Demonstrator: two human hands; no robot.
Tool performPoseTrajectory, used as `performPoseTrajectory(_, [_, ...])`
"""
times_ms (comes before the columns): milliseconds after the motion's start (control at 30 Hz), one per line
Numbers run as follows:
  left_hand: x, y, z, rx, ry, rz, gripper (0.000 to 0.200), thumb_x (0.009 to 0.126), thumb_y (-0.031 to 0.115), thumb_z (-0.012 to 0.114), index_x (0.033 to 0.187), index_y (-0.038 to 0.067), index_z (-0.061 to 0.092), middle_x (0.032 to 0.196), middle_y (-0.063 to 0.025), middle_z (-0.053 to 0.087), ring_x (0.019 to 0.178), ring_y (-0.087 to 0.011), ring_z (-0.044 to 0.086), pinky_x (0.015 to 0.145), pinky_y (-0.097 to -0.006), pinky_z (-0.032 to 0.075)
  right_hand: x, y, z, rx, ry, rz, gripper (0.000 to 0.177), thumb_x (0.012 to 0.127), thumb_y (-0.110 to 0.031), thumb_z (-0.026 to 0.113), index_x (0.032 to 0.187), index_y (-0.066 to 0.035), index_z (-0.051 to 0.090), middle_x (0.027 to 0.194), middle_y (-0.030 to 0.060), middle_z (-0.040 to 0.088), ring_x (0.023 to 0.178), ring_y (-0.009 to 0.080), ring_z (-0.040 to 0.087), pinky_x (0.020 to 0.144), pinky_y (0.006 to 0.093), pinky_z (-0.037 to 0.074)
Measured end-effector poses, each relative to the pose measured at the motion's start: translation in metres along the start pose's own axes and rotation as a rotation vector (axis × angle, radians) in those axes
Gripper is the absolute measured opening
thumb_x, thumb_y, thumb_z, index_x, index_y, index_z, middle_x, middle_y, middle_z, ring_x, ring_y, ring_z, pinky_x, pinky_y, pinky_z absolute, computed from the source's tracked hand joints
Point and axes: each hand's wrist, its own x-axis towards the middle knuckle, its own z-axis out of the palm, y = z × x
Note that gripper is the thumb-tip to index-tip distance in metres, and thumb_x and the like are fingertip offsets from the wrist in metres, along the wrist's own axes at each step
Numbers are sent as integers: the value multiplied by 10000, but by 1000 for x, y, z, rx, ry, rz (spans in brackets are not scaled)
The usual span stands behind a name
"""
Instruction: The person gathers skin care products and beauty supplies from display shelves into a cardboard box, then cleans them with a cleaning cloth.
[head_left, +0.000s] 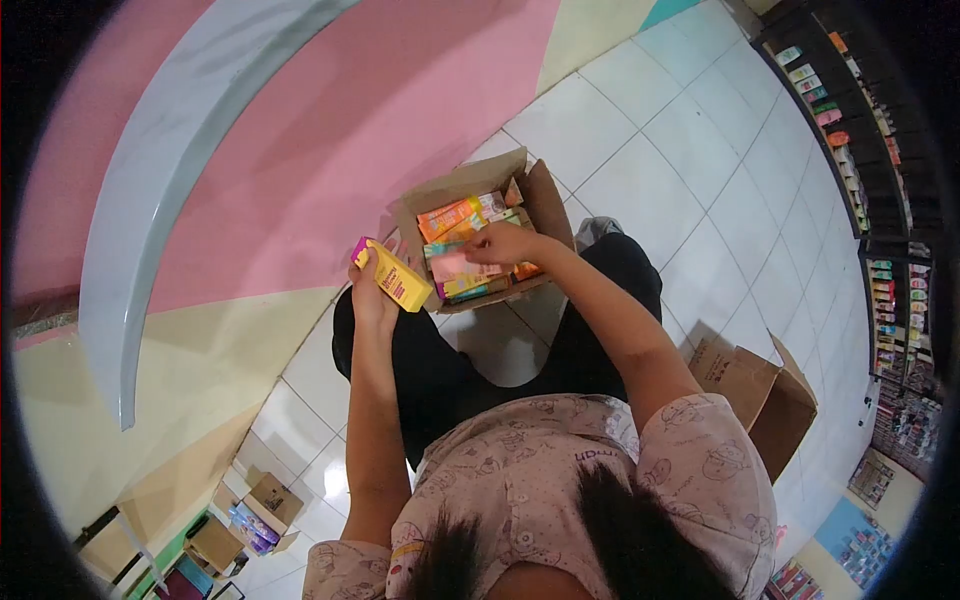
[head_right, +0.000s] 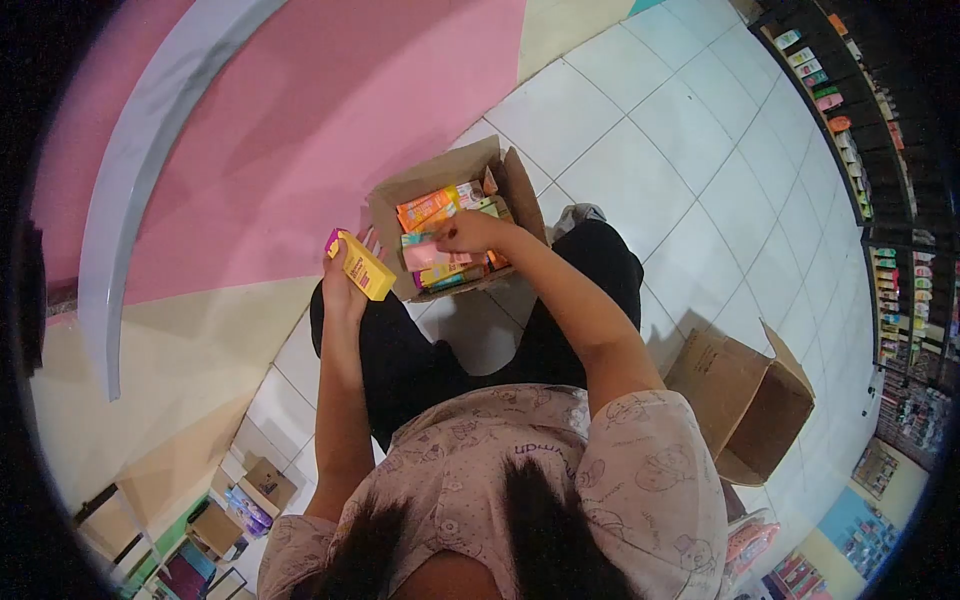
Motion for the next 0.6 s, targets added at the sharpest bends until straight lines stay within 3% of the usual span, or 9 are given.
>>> performPoseTrajectory(67, [4,-2,-5,16,20,-2,310,951,190,525,1180,112,332,1192,-176,489,1113,-345,531,884,-527,493,-4,6,10,-22,-96,60,299,833,-322,595,1022,-118,703,844,125,691,800,236,660,758,364,496])
performPoseTrajectory(100, [5,-3,-8,40,33,3,314,948,194,533,1179,110,337,1175,-168,498,1099,-335,537,882,-506,496,-3,17,23,-65,-39,-97,258,815,-277,589,954,-96,710,794,128,685,760,264,659,743,378,501])
performPoseTrajectory(233, [11,-6,-13,116,60,29,330,935,207,561,1172,104,356,1117,-141,531,1043,-297,558,869,-432,501,-7,4,42,-240,-9,-165,184,738,-165,579,831,-47,686,743,159,655,713,313,629,674,411,489])
performPoseTrajectory(333, [13,-7,-13,153,61,35,331,931,209,572,1164,98,365,1090,-131,547,1018,-277,567,868,-404,498,-5,-7,38,-315,-23,-217,177,733,-167,577,808,-43,679,754,164,652,700,309,624,663,414,481])
performPoseTrajectory(433, [16,-9,-12,162,43,18,327,930,203,574,1161,97,369,1071,-129,559,1016,-267,569,871,-392,494,-10,-12,29,-243,-95,-133,156,765,-138,584,841,-49,687,757,135,666,697,267,638,670,382,497])
performPoseTrajectory(600, [16,-11,-8,154,45,2,312,936,197,563,1162,93,374,1070,-132,567,1009,-262,574,864,-385,497,-2,9,19,123,55,-153,139,784,-63,622,904,-43,689,740,77,679,710,185,650,683,346,518])
